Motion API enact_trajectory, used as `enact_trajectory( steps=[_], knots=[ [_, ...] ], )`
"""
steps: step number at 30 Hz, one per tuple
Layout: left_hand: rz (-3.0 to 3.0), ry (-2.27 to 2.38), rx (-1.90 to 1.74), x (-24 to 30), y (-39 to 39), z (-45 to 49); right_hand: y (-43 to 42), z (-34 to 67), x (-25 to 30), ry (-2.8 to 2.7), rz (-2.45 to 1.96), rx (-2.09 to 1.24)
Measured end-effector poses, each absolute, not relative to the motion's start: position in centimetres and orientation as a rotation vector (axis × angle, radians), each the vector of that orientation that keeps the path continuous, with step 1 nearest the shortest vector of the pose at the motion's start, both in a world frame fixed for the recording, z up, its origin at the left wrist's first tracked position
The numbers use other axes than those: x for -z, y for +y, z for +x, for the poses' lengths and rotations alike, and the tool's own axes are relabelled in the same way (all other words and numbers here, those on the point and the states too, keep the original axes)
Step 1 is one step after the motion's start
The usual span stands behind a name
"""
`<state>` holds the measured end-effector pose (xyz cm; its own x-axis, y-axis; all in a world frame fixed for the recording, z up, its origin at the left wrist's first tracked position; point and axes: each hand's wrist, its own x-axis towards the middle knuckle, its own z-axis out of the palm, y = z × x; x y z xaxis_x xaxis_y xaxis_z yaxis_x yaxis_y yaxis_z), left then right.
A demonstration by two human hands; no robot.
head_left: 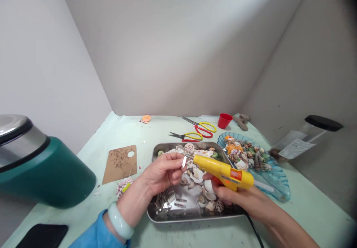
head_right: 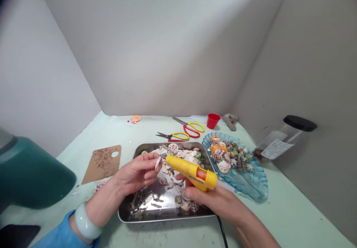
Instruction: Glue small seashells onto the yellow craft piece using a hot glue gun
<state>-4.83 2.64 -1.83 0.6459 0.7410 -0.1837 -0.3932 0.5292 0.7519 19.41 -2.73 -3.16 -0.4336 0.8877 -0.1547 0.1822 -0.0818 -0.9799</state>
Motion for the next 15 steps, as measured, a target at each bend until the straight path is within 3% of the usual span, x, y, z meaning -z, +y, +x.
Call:
enact_trajectory(
  steps=[15],
  knots=[
    [0.705, 0.543, -0.764, 2.09, 2.76, -4.81, -2.68, 19.34, 2.40, -1.789, -1.153, -1.543]
  ],
)
